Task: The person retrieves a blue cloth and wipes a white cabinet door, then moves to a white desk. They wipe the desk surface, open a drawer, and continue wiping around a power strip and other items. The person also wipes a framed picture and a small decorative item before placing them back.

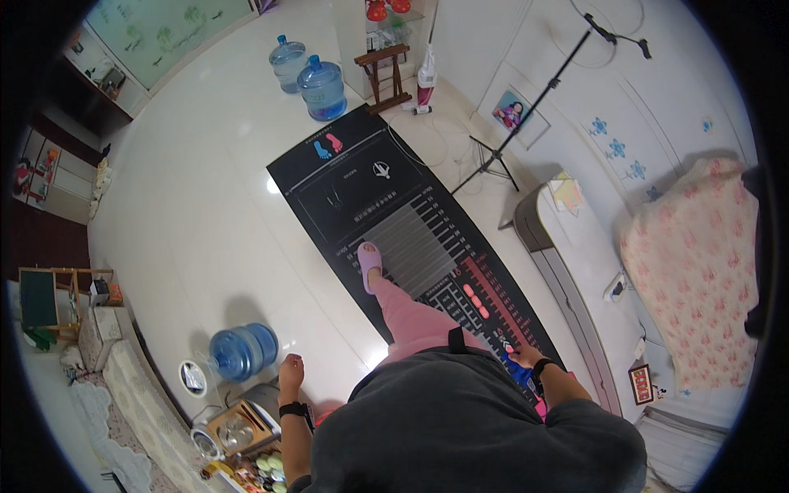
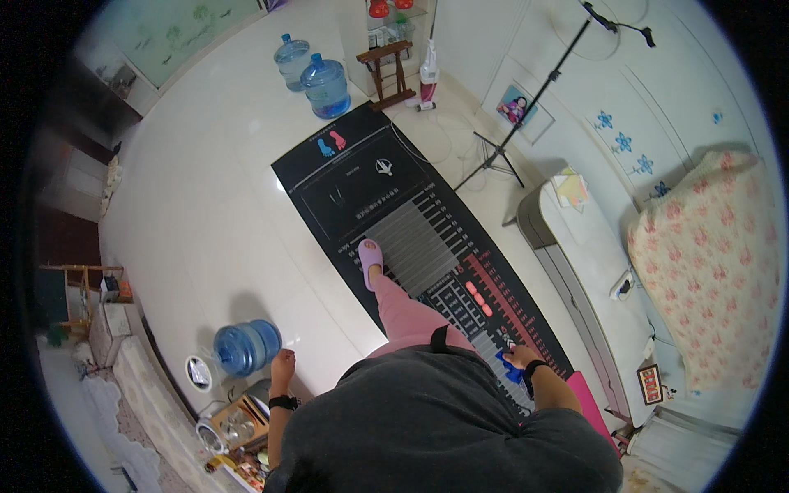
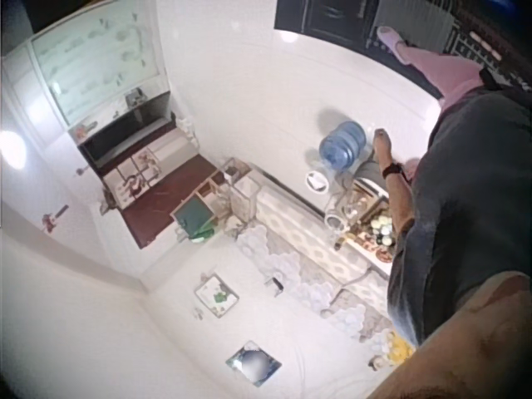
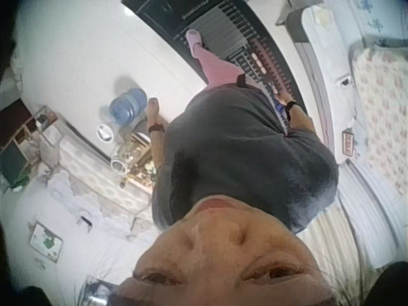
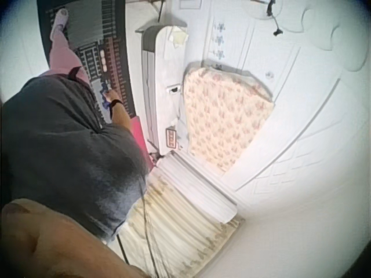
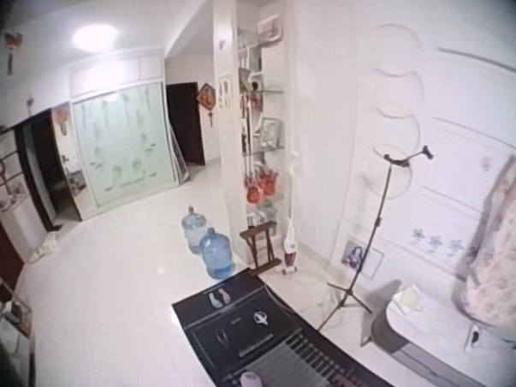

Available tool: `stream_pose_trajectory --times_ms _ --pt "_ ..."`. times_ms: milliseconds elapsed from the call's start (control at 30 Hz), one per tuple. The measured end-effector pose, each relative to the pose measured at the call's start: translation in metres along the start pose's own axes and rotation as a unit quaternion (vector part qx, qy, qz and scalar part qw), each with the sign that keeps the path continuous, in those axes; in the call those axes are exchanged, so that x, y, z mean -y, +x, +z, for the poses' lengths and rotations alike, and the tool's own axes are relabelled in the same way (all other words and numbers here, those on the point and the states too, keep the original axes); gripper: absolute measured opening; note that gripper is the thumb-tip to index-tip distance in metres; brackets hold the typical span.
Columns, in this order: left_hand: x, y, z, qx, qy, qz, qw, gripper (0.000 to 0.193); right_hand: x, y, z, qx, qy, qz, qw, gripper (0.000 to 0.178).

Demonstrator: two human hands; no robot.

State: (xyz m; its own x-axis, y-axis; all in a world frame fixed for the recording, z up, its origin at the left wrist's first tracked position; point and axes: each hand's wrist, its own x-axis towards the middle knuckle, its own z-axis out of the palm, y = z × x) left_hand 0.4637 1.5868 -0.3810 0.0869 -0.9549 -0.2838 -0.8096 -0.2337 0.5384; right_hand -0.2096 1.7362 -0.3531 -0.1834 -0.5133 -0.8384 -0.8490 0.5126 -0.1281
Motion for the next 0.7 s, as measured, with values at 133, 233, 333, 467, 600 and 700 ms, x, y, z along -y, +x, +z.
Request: stream_pose_trajectory --times_ms 133,233,333,467,600,700 --pt "-0.013 0.096 -0.017 0.008 0.002 0.032 0.999 0.018 0.058 0.058 -0.036 0.025 -0.003 0.032 0.999 0.046" --pt "-0.001 0.147 -0.031 0.080 0.037 -0.053 0.995 0.025 0.138 0.110 -0.103 -0.006 0.022 0.012 1.000 0.041" --pt "0.016 0.187 -0.050 0.107 -0.088 -0.156 0.978 0.029 0.250 0.172 -0.204 -0.067 0.048 -0.092 0.992 0.043" --pt "0.018 0.216 -0.097 0.079 -0.024 -0.208 0.975 0.027 0.408 0.226 -0.332 -0.148 0.049 -0.185 0.970 0.039" --pt "0.017 0.259 -0.125 0.090 -0.088 -0.295 0.947 0.027 0.541 0.280 -0.414 -0.159 0.029 -0.262 0.952 0.038" --pt "0.037 0.314 -0.134 0.105 -0.082 -0.307 0.942 0.028 0.615 0.328 -0.439 -0.159 0.008 -0.261 0.952 0.040"
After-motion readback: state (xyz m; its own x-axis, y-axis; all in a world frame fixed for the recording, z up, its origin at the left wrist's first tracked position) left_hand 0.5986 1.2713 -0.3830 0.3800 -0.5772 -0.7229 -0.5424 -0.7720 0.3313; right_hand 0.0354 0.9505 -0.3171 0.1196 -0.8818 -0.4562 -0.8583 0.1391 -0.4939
